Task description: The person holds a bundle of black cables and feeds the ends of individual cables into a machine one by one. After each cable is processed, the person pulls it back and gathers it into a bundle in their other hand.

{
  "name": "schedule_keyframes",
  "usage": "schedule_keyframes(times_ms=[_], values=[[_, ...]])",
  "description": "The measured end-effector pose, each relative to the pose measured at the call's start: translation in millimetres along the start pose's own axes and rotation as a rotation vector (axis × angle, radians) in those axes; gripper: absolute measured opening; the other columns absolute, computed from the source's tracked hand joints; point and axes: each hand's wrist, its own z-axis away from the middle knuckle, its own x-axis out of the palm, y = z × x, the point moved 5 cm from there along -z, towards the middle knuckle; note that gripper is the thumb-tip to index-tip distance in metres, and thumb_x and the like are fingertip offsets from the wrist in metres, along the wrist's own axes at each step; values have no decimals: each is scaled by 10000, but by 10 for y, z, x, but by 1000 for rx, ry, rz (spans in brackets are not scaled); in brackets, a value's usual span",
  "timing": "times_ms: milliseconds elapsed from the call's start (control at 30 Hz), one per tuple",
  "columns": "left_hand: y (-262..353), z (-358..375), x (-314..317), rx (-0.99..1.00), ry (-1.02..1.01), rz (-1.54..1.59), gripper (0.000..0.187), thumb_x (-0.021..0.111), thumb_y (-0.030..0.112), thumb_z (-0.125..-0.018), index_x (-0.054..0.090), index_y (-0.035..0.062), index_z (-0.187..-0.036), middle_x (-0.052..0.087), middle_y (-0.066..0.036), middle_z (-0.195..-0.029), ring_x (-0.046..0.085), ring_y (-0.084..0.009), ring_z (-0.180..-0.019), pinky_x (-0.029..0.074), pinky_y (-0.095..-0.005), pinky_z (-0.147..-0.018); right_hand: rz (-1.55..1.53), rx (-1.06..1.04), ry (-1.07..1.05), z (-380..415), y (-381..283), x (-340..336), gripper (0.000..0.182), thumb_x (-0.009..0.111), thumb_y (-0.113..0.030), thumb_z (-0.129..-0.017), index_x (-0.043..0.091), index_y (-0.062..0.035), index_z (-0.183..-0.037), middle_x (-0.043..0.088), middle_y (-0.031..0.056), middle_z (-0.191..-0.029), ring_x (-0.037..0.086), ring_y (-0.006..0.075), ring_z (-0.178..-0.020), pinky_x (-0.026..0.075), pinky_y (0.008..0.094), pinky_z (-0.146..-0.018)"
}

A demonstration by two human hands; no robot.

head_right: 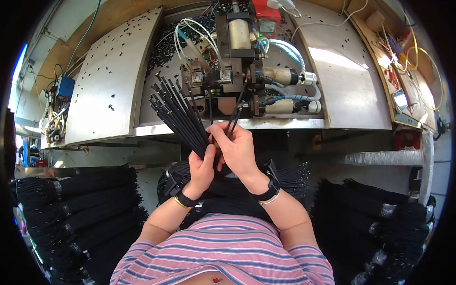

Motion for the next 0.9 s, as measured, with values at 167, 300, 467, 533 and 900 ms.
schedule_keyframes(times_ms=[167, 300, 467, 533, 900], values=[[80, -32, 12, 33, 22, -61, 214, 453, 118, -952, 495, 0, -1126, 576, -41, -798, 521, -62, -593, 390, -172, -443, 6, 22, -22, -39, 0, 31, 216, 547, -187, -908, 617, 16, -890, 575, 33, -694, 537, 86, -462, 408, 207, -329], [88, -49, 6, 22, 49, -28, 192, 457, 121, -952, 503, 5, -1098, 570, -34, -781, 513, -58, -580, 388, -172, -443, 10, 31, -26, -63, -13, 53, 214, 548, -188, -907, 619, 13, -889, 571, 29, -699, 540, 83, -478, 410, 208, -331], [7, -51, -22, -6, 33, -20, 167, 465, 119, -949, 517, 10, -1064, 564, -24, -757, 500, -53, -560, 380, -171, -440, 32, 58, -72, -82, 1, 26, 201, 557, -184, -902, 617, 8, -905, 574, 25, -690, 541, 77, -495, 419, 207, -341], [-25, -40, -20, -10, 23, -29, 161, 467, 118, -949, 523, 11, -1055, 563, -21, -751, 497, -51, -555, 378, -171, -438, 66, 38, -82, -70, -23, 17, 196, 560, -181, -900, 614, 7, -911, 577, 25, -685, 542, 78, -493, 421, 207, -343], [-28, 28, 1, -12, 37, -6, 166, 469, 115, -948, 544, 5, -1048, 566, -9, -754, 479, -42, -549, 369, -172, -440, 78, -18, -12, 48, 25, -22, 181, 576, -162, -889, 598, 16, -914, 587, 41, -679, 557, 104, -465, 442, 221, -343]])
